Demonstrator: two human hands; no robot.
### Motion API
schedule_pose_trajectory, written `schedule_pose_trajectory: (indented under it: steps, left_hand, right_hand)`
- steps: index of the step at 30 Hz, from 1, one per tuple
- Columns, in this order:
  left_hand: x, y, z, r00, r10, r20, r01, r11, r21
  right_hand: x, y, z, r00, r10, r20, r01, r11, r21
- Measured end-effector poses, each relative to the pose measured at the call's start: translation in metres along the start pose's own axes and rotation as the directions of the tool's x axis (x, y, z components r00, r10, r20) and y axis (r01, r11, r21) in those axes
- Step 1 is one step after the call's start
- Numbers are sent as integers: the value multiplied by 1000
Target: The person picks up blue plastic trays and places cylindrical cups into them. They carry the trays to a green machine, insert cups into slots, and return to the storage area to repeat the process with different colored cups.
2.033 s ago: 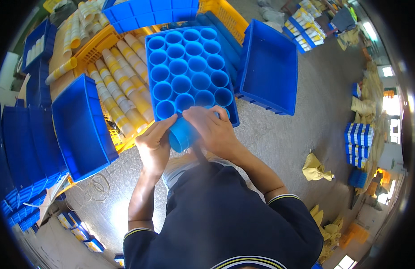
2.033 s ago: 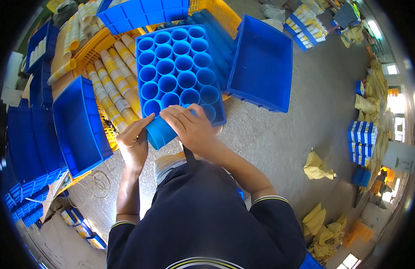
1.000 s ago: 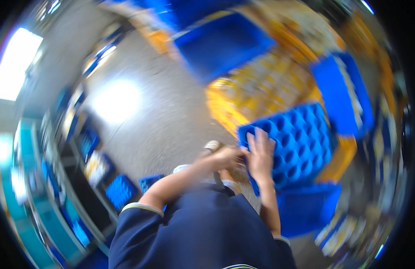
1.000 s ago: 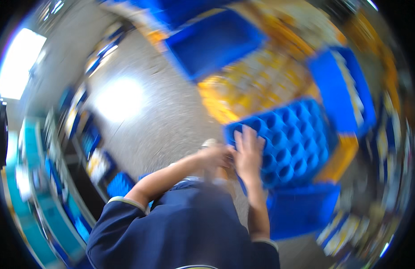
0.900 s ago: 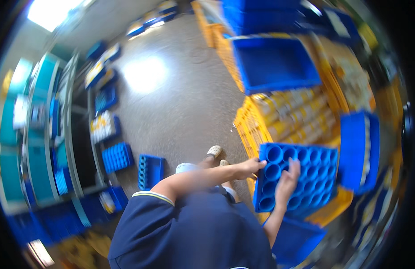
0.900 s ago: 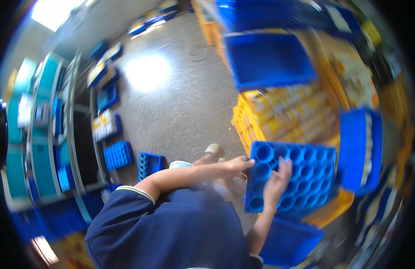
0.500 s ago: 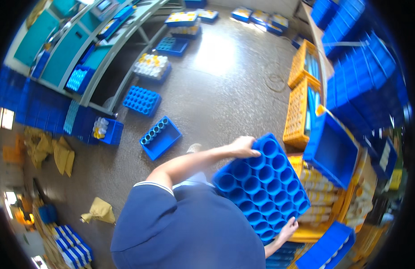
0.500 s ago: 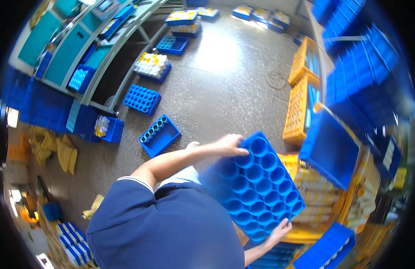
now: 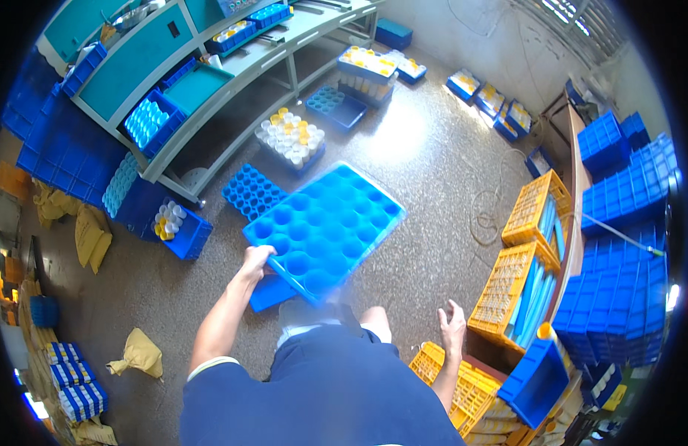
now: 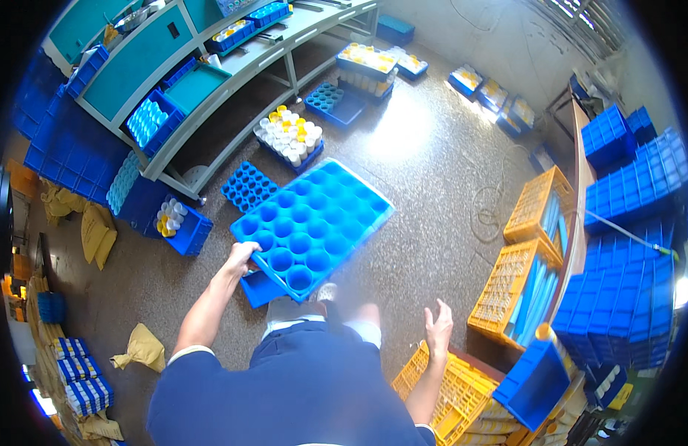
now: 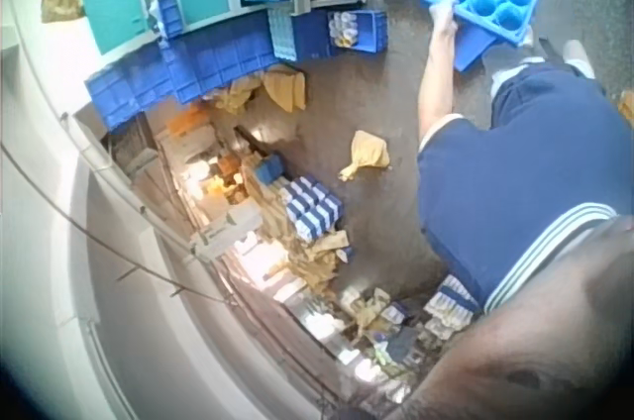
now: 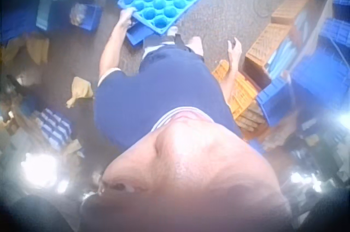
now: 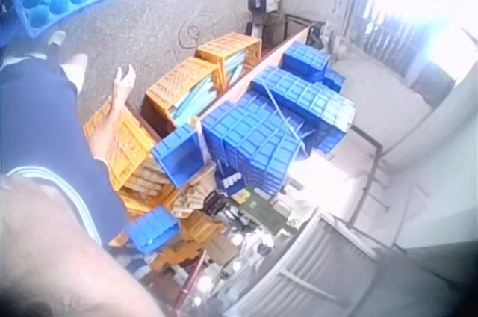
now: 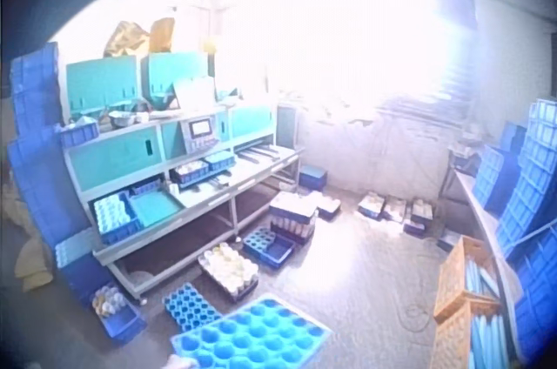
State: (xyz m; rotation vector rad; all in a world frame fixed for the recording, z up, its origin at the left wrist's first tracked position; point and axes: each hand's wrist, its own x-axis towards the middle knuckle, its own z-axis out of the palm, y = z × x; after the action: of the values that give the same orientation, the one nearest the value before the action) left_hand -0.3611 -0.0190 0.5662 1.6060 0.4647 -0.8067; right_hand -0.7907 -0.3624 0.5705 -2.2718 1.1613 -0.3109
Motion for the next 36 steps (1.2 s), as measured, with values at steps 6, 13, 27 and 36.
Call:
schedule_pose_trajectory:
  steps: [6, 13, 27, 36]
  left_hand:
    - [119, 76, -29, 976, -129, -173, 7, 820, -573]
    - [285, 239, -11, 941, -86, -326, -235, 527, -817]
    - [492, 413, -23, 635, -603, -484, -502, 154, -851]
    - [595, 496, -61, 803, -172, -570, -494, 342, -799]
  right_hand:
    - [111, 1, 52, 910, 198, 365, -168, 980, -111]
    - [341, -17, 96, 783, 404, 474, -205, 886, -417]
    - [739, -210, 200, 788, 44, 614, 67, 985, -157]
    - [840, -305, 255, 545, 292, 786, 290, 814, -503]
